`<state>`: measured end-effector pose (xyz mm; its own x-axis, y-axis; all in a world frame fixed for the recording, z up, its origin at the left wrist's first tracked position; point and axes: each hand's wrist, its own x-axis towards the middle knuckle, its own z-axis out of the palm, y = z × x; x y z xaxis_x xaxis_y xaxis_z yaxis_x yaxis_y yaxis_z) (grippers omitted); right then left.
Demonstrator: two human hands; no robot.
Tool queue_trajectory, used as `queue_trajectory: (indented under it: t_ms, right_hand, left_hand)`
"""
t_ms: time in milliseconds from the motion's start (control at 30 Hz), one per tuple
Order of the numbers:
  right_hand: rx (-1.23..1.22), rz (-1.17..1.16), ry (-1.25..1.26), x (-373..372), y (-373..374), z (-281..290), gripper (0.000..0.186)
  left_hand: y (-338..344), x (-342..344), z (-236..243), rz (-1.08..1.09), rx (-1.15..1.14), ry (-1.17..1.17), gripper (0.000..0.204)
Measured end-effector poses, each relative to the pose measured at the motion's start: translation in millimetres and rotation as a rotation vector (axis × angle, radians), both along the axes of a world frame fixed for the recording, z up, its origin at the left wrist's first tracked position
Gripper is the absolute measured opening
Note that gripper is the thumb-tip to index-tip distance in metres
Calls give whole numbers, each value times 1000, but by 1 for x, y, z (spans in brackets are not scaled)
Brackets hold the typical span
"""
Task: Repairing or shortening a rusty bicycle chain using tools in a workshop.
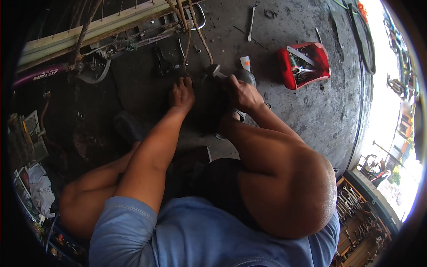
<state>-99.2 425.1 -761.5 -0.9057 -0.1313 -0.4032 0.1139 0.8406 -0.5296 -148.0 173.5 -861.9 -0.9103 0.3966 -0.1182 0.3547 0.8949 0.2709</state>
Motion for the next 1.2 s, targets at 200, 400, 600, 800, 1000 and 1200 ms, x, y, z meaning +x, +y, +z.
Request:
queue_trajectory:
  t_ms: [200, 400, 600, 800, 1000, 1200]
  right_hand:
    - [-84, -132, 125, 1, -14, 22, 55]
    - [-18, -68, 85, 0, -10, 6, 47]
    - [-35, -111, 84, -3, -9, 11, 45]
    - [-150, -375, 158, 20, -19, 14, 40]
    - [-101, -722, 338, 87, 16, 14, 36]
    - [276, -914, 160, 162, 28, -9, 42]
  left_hand:
    - [-5, -1, -1, 25, 2, 2, 24]
    - [-7, 1, -5, 29, 6, -1, 22]
    - [1, -5, 9, 5, -6, -26, 20]
    - [-8, -2, 8, -8, -29, -46, 27]
    - [-42, 9, 37, -46, 115, -13, 51]
    - [-60, 6, 36, -67, 170, -25, 46]
